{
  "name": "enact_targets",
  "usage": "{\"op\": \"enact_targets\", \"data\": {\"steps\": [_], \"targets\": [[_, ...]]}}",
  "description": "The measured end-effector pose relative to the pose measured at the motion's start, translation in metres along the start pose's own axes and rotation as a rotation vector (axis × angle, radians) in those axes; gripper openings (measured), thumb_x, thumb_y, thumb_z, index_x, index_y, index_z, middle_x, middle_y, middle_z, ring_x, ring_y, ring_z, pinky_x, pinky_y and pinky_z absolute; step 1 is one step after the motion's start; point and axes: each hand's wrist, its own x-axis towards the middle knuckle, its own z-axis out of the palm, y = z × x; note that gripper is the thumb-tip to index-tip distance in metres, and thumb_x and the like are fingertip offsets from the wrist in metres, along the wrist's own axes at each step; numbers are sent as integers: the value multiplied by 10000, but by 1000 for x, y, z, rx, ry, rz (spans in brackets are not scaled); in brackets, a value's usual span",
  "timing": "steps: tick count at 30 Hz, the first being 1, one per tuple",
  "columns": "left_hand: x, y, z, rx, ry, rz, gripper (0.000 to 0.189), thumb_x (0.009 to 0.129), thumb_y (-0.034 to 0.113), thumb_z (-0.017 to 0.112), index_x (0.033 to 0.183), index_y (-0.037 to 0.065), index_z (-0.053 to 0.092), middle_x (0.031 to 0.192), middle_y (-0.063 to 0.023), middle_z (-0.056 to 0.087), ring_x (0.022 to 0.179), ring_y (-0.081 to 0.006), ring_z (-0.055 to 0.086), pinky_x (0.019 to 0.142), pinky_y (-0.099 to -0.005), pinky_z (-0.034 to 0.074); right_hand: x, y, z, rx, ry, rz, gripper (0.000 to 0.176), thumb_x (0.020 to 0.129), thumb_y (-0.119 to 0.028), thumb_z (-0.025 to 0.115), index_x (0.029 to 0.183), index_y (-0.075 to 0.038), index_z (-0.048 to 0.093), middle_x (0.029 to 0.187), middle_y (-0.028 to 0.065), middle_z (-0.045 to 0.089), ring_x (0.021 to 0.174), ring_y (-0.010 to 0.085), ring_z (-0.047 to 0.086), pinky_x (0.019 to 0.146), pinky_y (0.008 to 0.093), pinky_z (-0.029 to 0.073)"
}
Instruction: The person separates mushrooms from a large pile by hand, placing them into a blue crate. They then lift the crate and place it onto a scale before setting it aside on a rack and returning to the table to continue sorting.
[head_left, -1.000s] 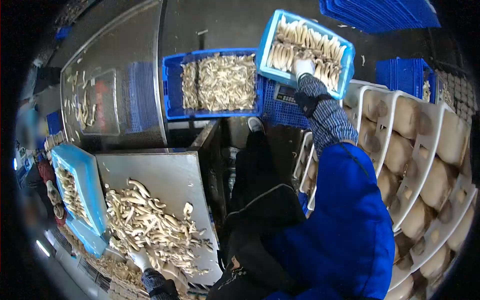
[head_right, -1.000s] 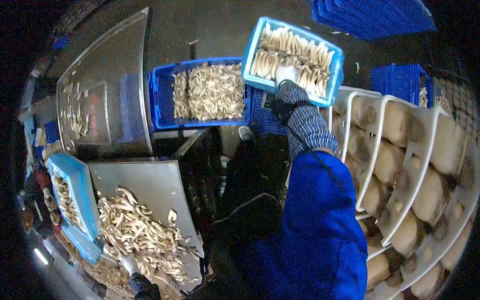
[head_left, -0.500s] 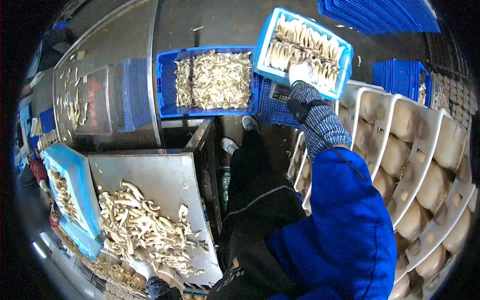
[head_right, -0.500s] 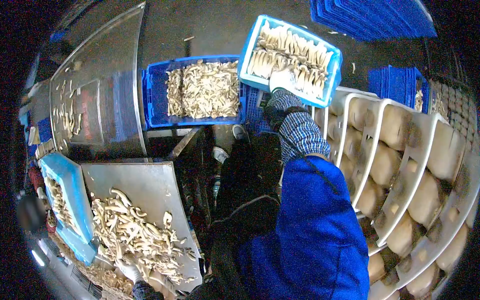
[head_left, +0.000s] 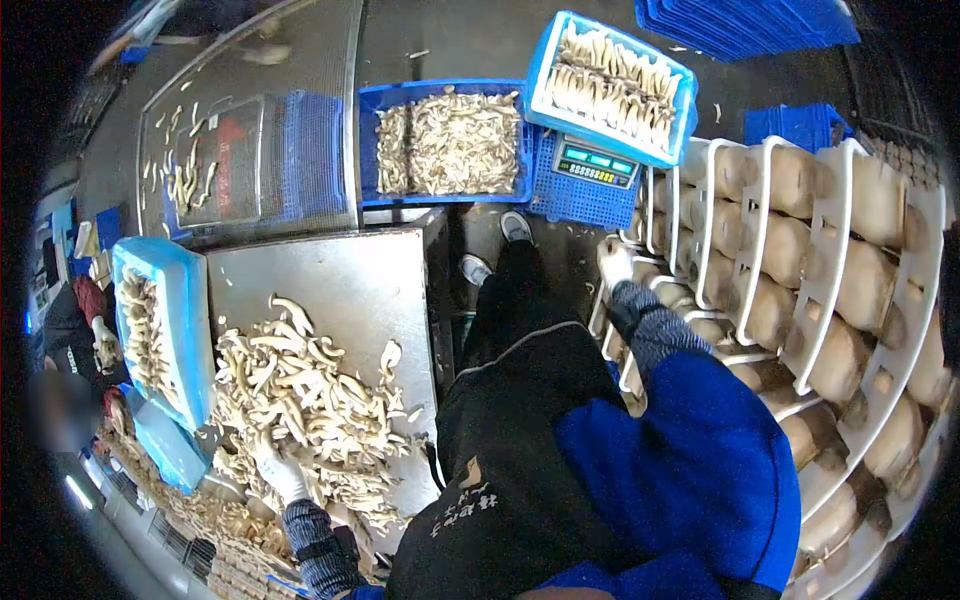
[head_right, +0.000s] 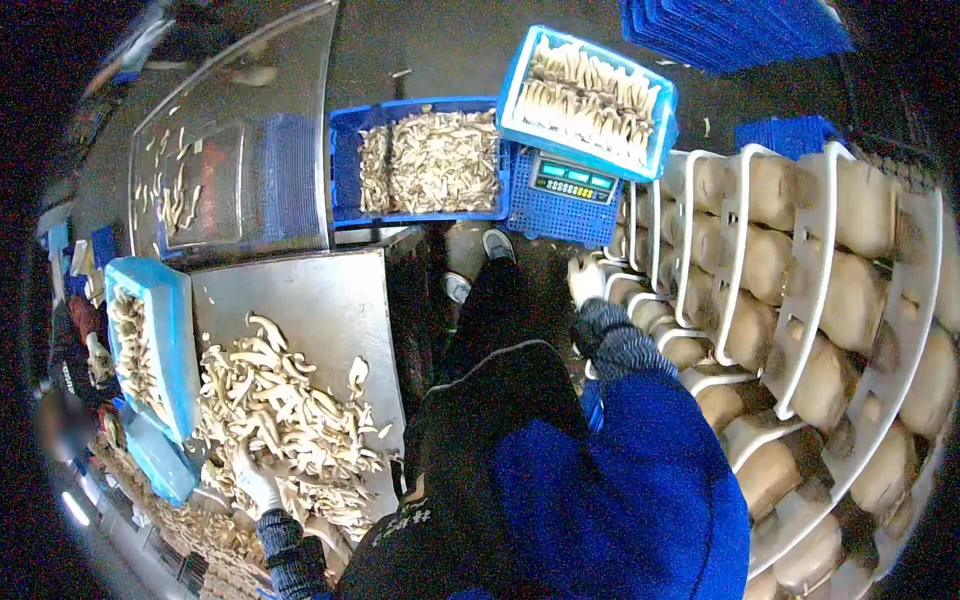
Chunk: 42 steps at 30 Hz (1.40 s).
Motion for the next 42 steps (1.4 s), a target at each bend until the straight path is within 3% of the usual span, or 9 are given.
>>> {"op": "enact_targets", "data": {"steps": [3,19,22,23,27,30,35,39,42], "targets": [[-11,-29,14,-125,-7,-365,482,878,22,580,1348,36,478,1267,-216,586,1132,-355,593,981,-418,462,-63,18,-7,9,-74,55,352,884,-339,603,1020,-22,674,950,218,691,921,394,663,799,431,518],[43,-18,-50,51,231,-246,520,973,315,576,1385,20,459,1356,-219,520,1248,-346,512,1060,-431,409,45,116,-12,352,-33,226,493,892,-408,621,1118,29,653,1075,274,665,1034,403,631,901,422,489],[143,173,-124,-576,284,-109,403,972,138,564,1341,-14,501,1337,-185,544,1171,-314,555,1001,-397,442,122,140,-9,574,79,331,670,938,-492,578,1217,117,556,1157,297,627,1120,364,592,966,388,438],[172,255,-142,-645,357,91,411,959,129,575,1338,-13,505,1303,-179,561,1117,-276,575,978,-375,453,153,142,0,720,158,303,448,945,-376,603,1092,45,645,854,47,633,715,136,534,633,303,444],[296,495,-78,-1032,112,174,369,943,137,591,1271,-31,573,1185,-139,632,1069,-206,581,970,-325,442,236,117,-32,509,170,368,554,1000,-481,437,1307,-32,542,1058,105,689,1020,252,635,894,308,493],[393,624,26,-1264,-74,237,433,956,223,596,1275,-66,554,1264,-190,613,1171,-244,572,1023,-327,413,346,203,38,1300,274,177,463,1019,-469,407,1295,-121,539,1170,46,628,1037,196,610,905,356,497],[526,738,176,-1408,-674,-139,623,1002,538,412,1317,17,545,1251,-172,624,1117,-255,610,960,-360,482,378,149,7,1603,-129,-124,368,1039,-268,424,1336,-65,500,1247,65,593,1157,197,545,969,356,470],[521,790,176,-2017,-1348,119,568,998,531,419,1288,58,542,1220,-110,635,1094,-218,618,960,-352,510,395,150,4,1554,-138,-191,364,1037,-262,427,1333,-60,496,1252,72,587,1156,202,544,966,362,476],[523,803,177,-2066,-1384,228,554,999,518,425,1290,61,542,1220,-106,634,1095,-216,616,962,-351,508,396,156,6,1486,-118,-231,362,1036,-257,429,1331,-57,493,1256,77,583,1156,205,544,963,367,481]]}}
